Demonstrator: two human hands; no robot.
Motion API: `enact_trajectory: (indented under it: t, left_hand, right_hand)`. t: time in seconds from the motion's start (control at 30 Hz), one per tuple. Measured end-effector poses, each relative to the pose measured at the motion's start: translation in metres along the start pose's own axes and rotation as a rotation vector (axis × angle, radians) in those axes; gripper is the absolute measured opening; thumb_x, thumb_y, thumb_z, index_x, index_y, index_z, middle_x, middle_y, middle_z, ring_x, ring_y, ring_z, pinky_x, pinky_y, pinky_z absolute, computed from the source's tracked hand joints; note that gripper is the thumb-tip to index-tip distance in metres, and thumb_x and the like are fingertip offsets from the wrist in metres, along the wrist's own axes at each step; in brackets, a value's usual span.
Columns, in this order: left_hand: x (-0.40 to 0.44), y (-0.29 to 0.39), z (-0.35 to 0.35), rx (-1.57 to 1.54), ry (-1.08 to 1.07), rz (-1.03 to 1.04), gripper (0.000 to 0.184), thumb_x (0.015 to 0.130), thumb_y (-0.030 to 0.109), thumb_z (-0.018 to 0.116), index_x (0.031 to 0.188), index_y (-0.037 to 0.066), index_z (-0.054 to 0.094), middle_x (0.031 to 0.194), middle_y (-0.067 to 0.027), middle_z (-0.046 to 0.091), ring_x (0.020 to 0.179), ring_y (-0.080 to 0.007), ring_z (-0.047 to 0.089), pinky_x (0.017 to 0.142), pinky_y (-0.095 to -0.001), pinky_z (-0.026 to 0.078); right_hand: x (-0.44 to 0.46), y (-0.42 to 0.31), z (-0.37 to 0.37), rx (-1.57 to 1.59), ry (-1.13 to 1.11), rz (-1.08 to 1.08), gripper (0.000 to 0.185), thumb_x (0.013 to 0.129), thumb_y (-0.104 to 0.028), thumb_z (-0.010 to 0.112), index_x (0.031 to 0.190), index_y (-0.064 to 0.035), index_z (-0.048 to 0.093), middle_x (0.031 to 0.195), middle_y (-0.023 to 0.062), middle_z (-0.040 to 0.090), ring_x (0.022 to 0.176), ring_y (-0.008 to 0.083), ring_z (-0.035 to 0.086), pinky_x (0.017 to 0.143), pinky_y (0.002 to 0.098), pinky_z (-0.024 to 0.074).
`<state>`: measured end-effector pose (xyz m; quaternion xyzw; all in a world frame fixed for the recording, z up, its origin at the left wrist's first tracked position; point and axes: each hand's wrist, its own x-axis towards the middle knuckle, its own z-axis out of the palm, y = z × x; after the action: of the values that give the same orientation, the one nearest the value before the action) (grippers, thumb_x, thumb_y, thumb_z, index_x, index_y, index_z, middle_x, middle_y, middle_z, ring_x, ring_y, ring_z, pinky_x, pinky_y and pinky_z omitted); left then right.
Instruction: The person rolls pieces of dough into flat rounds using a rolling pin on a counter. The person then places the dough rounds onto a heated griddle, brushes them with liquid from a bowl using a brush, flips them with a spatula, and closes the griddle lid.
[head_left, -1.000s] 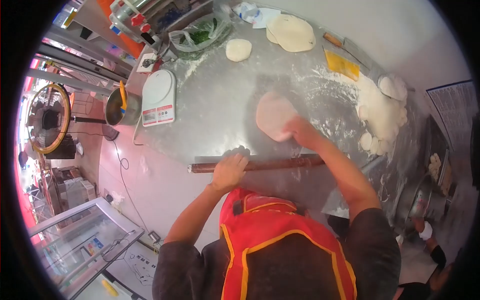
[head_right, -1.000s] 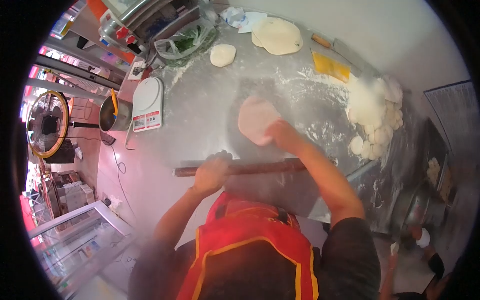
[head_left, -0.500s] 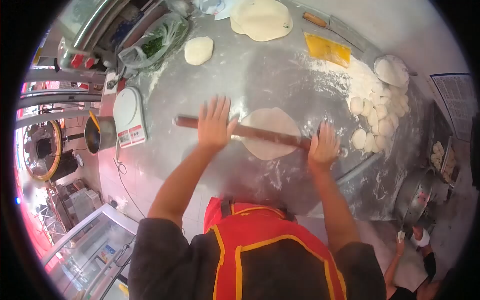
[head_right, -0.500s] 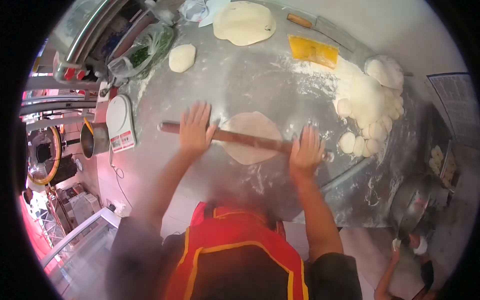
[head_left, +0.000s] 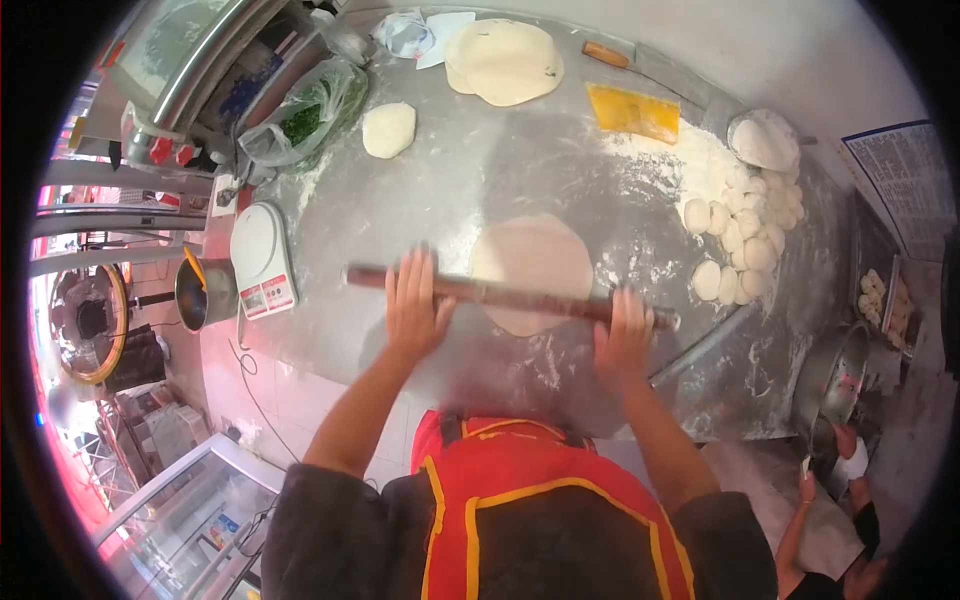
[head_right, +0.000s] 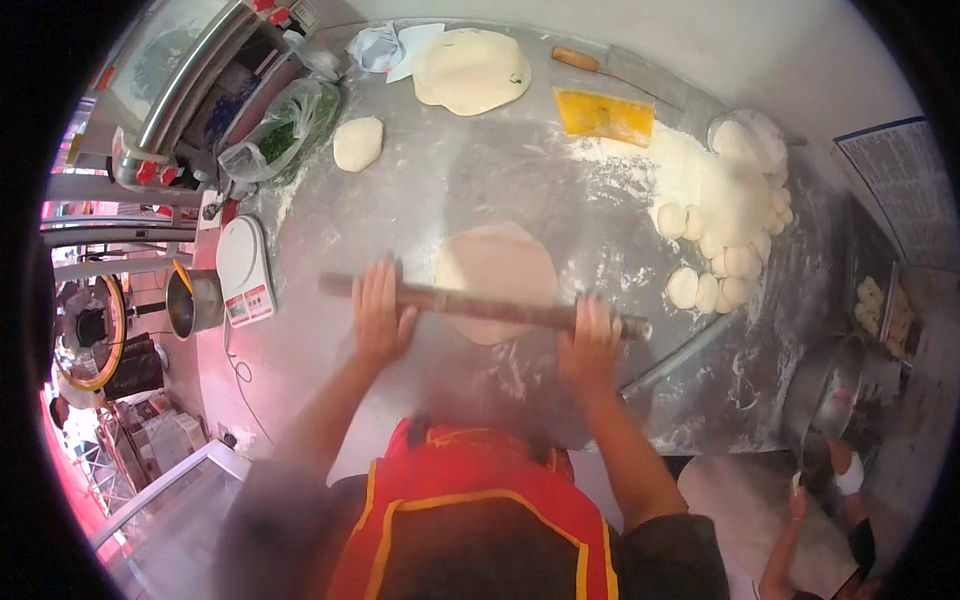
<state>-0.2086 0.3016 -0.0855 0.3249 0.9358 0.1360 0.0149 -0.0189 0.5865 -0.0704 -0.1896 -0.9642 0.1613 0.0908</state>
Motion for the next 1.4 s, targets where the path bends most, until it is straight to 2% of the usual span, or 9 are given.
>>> enact_trajectory:
  t: [0.13,0.27,0.47,0.73,0.87,1.03,1.17,1.23,1.4]
  left_hand:
    - [0.035,-0.028,0.006,0.036,-0.124,0.103,0.059,0.092,0.032,0.053,0.139,-0.001,0.043,0.142,-0.0204,0.046,0.136,-0.034,0.039,0.113,-0.0497,0.025]
    - [0.082,-0.013,-0.009,0.116,0.119,0.074,0.061,0.094,0.038,0.049,0.139,-0.002,0.042,0.146,-0.0201,0.042,0.137,-0.0355,0.035,0.113,-0.0476,0.026]
    - [-0.066,-0.016,-0.011,-0.03,-0.021,-0.02,0.072,0.087,0.032,0.058,0.145,-0.003,0.032,0.15,-0.0211,0.035,0.141,-0.0387,0.028,0.113,-0.058,0.017]
    - [0.146,-0.021,-0.001,0.23,0.184,0.078,0.065,0.096,0.044,0.045,0.147,0.005,0.034,0.153,-0.0132,0.033,0.144,-0.0302,0.025,0.115,-0.0547,0.016]
    - [0.108,-0.022,-0.004,0.136,0.111,0.052,0.068,0.095,0.046,0.047,0.148,0.006,0.033,0.153,-0.0132,0.033,0.143,-0.0303,0.026,0.116,-0.0532,0.016]
    - [-0.028,-0.028,-0.019,-0.066,0.0,0.14,0.06,0.08,0.027,0.07,0.133,0.007,0.049,0.129,-0.0129,0.053,0.124,-0.0324,0.045,0.106,-0.05,0.031]
    - [-0.03,-0.031,-0.031,-0.162,-0.079,0.198,0.044,0.073,0.017,0.073,0.112,0.006,0.057,0.102,-0.0119,0.057,0.099,-0.0334,0.054,0.086,-0.0456,0.044]
    - [-0.044,-0.023,-0.047,-0.181,-0.067,0.203,0.038,0.069,0.015,0.071,0.103,0.007,0.057,0.093,-0.0128,0.056,0.092,-0.0334,0.055,0.078,-0.0437,0.047]
    - [-0.095,-0.007,-0.048,-0.235,0.021,0.132,0.034,0.068,0.017,0.07,0.098,0.007,0.057,0.092,-0.0107,0.056,0.089,-0.0314,0.056,0.074,-0.0416,0.049]
  right_hand:
    - [0.013,0.025,0.006,-0.08,0.063,-0.097,0.052,0.095,-0.017,0.05,0.141,0.0031,0.038,0.147,0.0216,0.039,0.137,0.0353,0.035,0.113,0.0568,0.0194]
    - [0.071,0.026,0.012,-0.181,0.054,0.033,0.059,0.091,-0.023,0.058,0.142,0.0003,0.039,0.147,0.0209,0.039,0.14,0.0329,0.032,0.114,0.0547,0.02]
    - [-0.071,-0.006,0.0,-0.088,-0.088,0.064,0.056,0.094,-0.023,0.051,0.143,-0.0001,0.037,0.148,0.0199,0.039,0.14,0.0341,0.033,0.114,0.0561,0.0177]
    - [0.13,0.034,0.016,-0.257,0.136,0.051,0.055,0.099,-0.028,0.044,0.147,-0.0026,0.033,0.151,0.0173,0.036,0.143,0.0316,0.028,0.116,0.0549,0.0134]
    - [0.095,0.029,0.014,-0.187,0.077,0.002,0.057,0.098,-0.029,0.045,0.146,-0.0011,0.033,0.152,0.0181,0.033,0.143,0.0324,0.027,0.116,0.0553,0.0137]
    - [0.0,0.0,0.018,-0.09,-0.017,-0.075,0.056,0.093,-0.027,0.057,0.14,0.0001,0.042,0.141,0.0212,0.047,0.13,0.0365,0.045,0.106,0.0532,0.0314]
    - [0.134,-0.012,0.056,0.369,-0.182,0.31,0.063,0.074,-0.033,0.078,0.125,-0.0018,0.057,0.116,0.0216,0.063,0.104,0.0366,0.06,0.087,0.0437,0.0472]
    - [0.18,-0.026,0.058,0.665,-0.587,0.47,0.06,0.065,-0.032,0.083,0.113,-0.0009,0.064,0.105,0.0197,0.067,0.094,0.0367,0.063,0.081,0.0422,0.0499]
    - [0.205,-0.106,0.123,0.326,-0.601,-0.45,0.04,0.071,-0.025,0.075,0.104,-0.0053,0.067,0.092,0.0105,0.067,0.089,0.0259,0.064,0.077,0.0394,0.0504]
